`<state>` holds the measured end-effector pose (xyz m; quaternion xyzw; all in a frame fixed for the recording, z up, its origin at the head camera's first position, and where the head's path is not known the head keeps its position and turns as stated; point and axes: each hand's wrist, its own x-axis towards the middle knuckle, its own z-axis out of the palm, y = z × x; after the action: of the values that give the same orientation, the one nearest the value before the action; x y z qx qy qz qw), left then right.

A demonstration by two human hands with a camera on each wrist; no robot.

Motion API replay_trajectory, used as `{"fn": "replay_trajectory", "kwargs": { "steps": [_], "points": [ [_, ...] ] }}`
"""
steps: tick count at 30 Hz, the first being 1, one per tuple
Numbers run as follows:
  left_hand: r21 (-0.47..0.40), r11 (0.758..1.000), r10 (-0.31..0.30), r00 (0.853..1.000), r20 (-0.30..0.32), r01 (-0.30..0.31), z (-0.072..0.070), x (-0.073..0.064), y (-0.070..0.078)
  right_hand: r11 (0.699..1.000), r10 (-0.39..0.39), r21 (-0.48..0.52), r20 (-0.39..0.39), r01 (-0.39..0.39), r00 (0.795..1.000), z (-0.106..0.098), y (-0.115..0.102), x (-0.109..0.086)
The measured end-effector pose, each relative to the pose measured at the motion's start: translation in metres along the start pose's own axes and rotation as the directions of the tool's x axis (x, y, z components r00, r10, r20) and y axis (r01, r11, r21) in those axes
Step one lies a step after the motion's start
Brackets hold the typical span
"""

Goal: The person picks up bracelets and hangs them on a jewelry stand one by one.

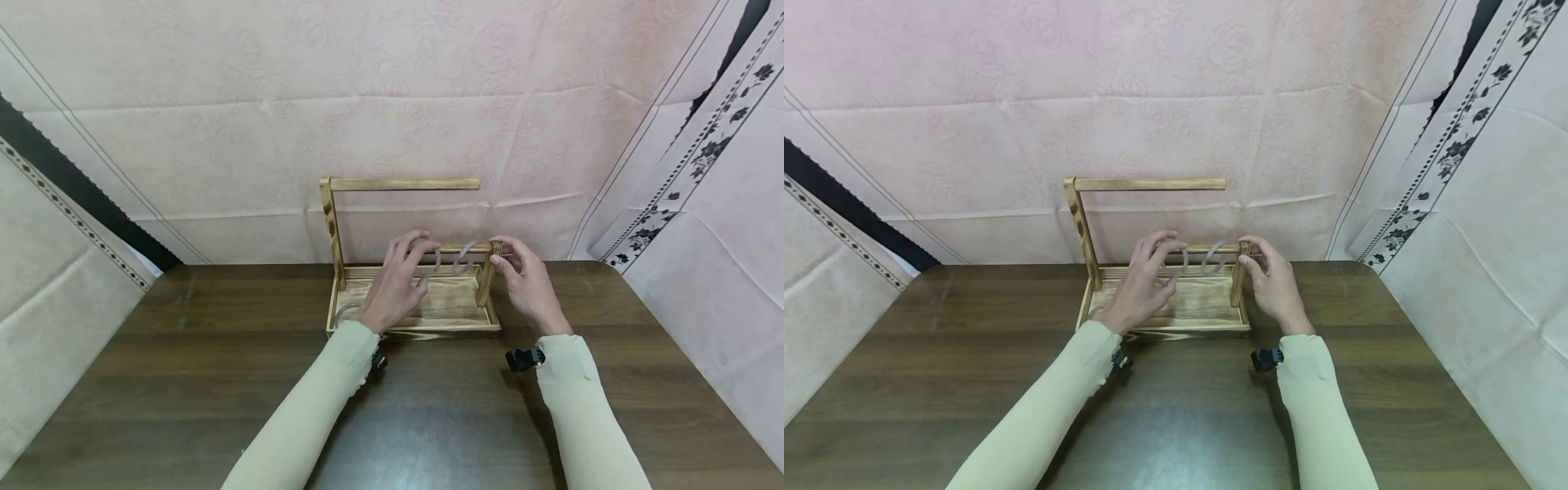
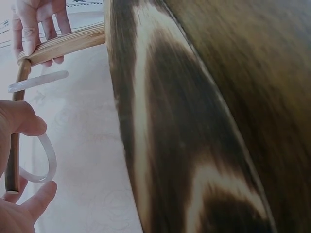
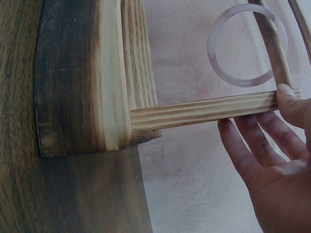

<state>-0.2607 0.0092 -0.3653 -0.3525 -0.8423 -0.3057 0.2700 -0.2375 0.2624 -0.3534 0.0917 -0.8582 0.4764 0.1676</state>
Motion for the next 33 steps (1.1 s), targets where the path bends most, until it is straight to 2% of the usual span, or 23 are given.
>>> {"fn": "replay_trajectory", "kwargs": {
  "steps": [9,18,33],
  "points": [
    [0.019,1.000,-0.010,1.000,0.005,0.010,0.004,0.002,0.002,1.000,-0.019,0.003,0.003,0.019,1.000,0.000,0.000,0.000],
    [0.081,0.997,-0.010,1.000,0.007,0.009,0.007,0.006,0.005,1.000,-0.002,0.007,0.000,0.002,1.000,0.001,0.002,0.001],
    [0.133,0.991,-0.011,1.000,0.013,0.009,0.011,0.011,0.010,1.000,0.012,0.013,-0.007,-0.012,1.000,0.003,0.004,0.002]
  ]
}}
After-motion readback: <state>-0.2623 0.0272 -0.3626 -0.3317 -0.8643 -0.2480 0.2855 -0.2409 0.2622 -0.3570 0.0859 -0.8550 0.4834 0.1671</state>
